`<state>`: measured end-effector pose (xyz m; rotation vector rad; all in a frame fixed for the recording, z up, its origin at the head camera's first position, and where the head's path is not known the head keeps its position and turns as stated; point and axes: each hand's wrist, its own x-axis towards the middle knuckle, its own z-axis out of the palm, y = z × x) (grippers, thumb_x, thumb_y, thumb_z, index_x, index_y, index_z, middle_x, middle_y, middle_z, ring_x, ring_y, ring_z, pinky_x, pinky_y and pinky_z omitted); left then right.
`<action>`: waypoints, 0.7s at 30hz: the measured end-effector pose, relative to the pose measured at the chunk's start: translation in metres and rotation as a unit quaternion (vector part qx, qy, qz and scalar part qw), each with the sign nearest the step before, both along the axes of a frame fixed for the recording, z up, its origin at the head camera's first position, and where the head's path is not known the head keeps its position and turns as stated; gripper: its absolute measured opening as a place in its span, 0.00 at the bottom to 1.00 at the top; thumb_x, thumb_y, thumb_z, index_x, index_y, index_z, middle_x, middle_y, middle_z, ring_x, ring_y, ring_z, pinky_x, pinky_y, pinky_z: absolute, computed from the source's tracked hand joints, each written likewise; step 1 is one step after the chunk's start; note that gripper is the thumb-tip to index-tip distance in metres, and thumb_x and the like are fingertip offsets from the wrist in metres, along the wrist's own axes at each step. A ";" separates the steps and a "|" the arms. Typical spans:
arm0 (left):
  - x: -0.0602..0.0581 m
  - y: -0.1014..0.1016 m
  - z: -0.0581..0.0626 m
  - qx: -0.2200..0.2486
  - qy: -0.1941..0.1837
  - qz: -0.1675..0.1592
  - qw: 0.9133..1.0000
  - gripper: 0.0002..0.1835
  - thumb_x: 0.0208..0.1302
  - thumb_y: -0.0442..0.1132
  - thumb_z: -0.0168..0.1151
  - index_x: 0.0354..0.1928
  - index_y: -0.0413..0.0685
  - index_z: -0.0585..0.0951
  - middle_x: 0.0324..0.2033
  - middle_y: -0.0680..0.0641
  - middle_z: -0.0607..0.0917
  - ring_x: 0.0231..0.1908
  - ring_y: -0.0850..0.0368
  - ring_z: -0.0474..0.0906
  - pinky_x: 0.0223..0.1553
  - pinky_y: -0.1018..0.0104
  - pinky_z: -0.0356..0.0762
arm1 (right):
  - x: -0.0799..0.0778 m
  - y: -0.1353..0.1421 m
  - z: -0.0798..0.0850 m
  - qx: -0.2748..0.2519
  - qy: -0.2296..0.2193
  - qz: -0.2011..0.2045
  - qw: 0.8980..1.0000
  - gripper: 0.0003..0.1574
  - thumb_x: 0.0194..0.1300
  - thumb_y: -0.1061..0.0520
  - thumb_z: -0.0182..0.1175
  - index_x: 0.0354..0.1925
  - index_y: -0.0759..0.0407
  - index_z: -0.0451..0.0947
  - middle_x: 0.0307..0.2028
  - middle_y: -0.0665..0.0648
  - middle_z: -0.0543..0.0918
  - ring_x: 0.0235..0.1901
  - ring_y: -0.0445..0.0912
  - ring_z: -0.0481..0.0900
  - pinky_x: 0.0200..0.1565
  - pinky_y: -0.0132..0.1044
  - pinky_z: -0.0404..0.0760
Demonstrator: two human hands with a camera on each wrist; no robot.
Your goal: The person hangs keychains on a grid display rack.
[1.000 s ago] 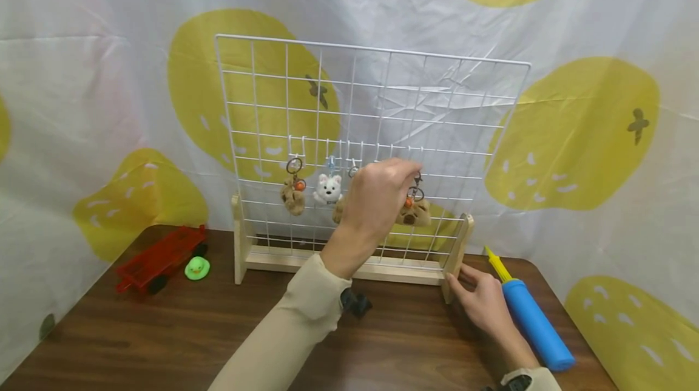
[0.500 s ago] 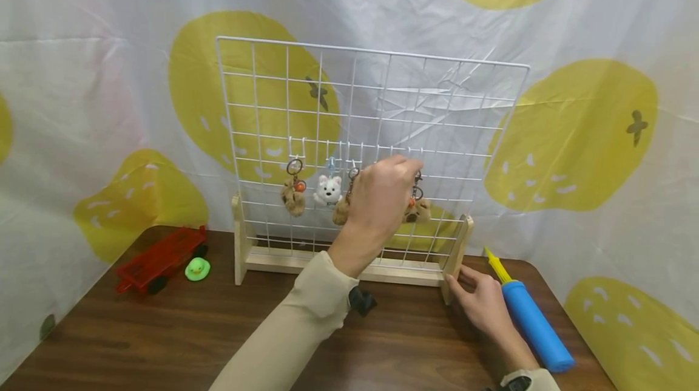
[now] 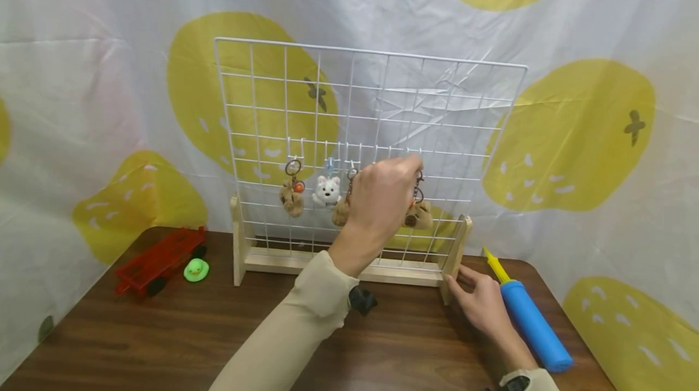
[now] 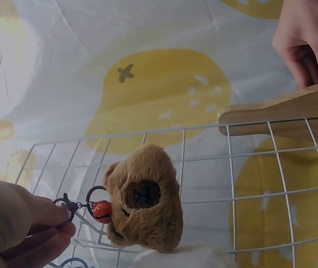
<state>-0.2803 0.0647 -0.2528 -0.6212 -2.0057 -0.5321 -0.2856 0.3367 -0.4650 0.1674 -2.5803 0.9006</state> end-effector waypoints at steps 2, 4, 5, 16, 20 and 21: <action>-0.001 0.001 0.000 -0.008 -0.002 0.007 1.000 0.12 0.79 0.34 0.62 0.38 0.52 0.91 0.20 0.54 0.87 0.15 0.64 0.74 0.15 0.78 0.67 | 0.000 0.000 0.000 0.000 -0.001 0.001 1.000 0.26 0.75 0.53 0.70 0.64 0.65 0.85 0.51 0.66 0.92 0.56 0.61 0.91 0.55 0.60 0.89; -0.001 0.001 -0.001 -0.017 -0.001 0.017 1.000 0.12 0.76 0.31 0.63 0.36 0.53 0.90 0.19 0.55 0.86 0.15 0.64 0.74 0.15 0.78 0.67 | 0.000 0.000 0.000 -0.002 0.000 0.002 1.000 0.25 0.75 0.53 0.70 0.64 0.65 0.85 0.51 0.66 0.92 0.56 0.61 0.91 0.55 0.60 0.89; -0.001 0.001 -0.002 -0.022 -0.001 0.021 1.000 0.13 0.74 0.29 0.63 0.35 0.53 0.90 0.19 0.55 0.86 0.16 0.64 0.74 0.16 0.77 0.67 | 0.000 0.000 0.000 -0.002 0.001 0.002 1.000 0.26 0.75 0.53 0.70 0.64 0.65 0.85 0.51 0.66 0.92 0.56 0.61 0.90 0.55 0.60 0.89; -0.003 -0.003 -0.014 -0.043 -0.010 0.014 0.999 0.24 0.62 0.20 0.64 0.51 0.54 0.92 0.48 0.54 0.95 0.42 0.57 0.92 0.34 0.70 0.90 | -0.001 0.001 -0.001 -0.003 0.005 0.001 1.000 0.26 0.75 0.53 0.70 0.64 0.65 0.85 0.51 0.67 0.92 0.57 0.61 0.90 0.57 0.61 0.88; -0.002 -0.009 -0.019 -0.008 0.021 -0.027 0.999 0.18 0.70 0.24 0.66 0.53 0.50 0.91 0.52 0.51 0.94 0.47 0.56 0.92 0.49 0.70 0.90 | -0.001 0.000 -0.001 -0.003 0.004 0.001 1.000 0.26 0.75 0.53 0.70 0.64 0.66 0.85 0.51 0.67 0.92 0.56 0.61 0.90 0.56 0.61 0.88; -0.001 -0.011 -0.021 0.004 0.030 -0.040 0.999 0.17 0.71 0.25 0.66 0.54 0.49 0.91 0.52 0.50 0.94 0.48 0.55 0.91 0.53 0.70 0.89 | -0.001 0.000 -0.001 -0.003 0.003 0.001 1.000 0.26 0.75 0.53 0.70 0.64 0.66 0.84 0.51 0.67 0.92 0.56 0.61 0.90 0.56 0.61 0.88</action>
